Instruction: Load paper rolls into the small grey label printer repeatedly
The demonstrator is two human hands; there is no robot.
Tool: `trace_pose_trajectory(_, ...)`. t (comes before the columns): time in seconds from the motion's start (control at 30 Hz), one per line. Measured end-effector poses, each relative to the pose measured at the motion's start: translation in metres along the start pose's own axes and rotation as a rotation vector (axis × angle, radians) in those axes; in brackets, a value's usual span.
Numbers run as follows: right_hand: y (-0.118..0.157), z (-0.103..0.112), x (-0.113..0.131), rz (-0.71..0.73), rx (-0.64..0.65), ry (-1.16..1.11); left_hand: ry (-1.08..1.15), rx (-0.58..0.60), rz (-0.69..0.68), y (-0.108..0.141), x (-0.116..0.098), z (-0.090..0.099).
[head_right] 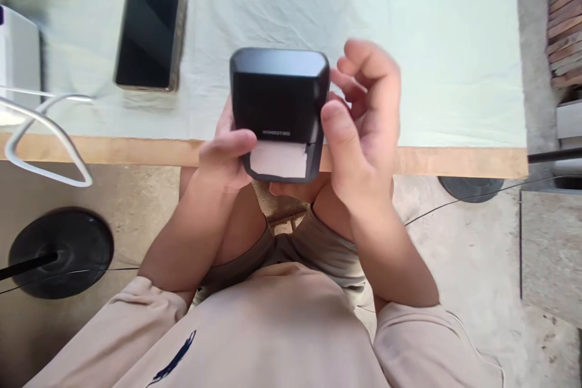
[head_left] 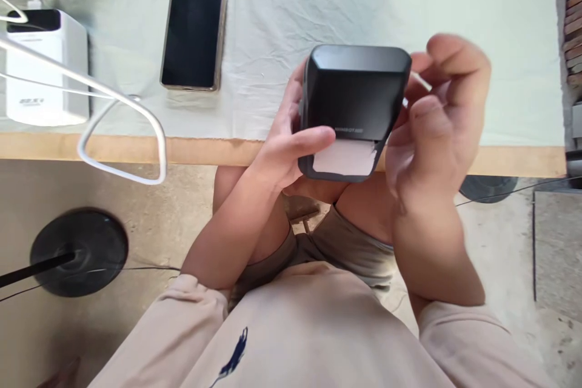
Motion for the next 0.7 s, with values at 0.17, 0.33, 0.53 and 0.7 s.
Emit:
trace_pose_trajectory(0.17,0.040,-0.018,-0.011,-0.017,-0.109,-0.238,0.054,-0.002,0.036,-0.002,0.001,-0.007)
trace_pose_trajectory(0.33,0.109,0.012,-0.024,-0.081,-0.157,-0.030,0.159,-0.055,0.050,-0.003,0.000,-0.005)
trace_pose_trajectory(0.53,0.214,0.045,-0.026,-0.171,-0.217,0.252,0.243,-0.072,0.079,-0.002,0.001,-0.006)
trace_pose_trajectory(0.7,0.241,0.022,-0.032,-0.156,-0.186,0.511,0.231,-0.159,0.051,-0.001,0.002,-0.004)
Point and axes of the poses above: each hand's wrist, its own y-axis away from the middle knuckle, its own z-axis out of the back of the hand, x = y × z, the point moved 8 cm from there along -y, towards the middle knuckle, and after that the axes turned 15 degrees about x, right-handed, at the moved point
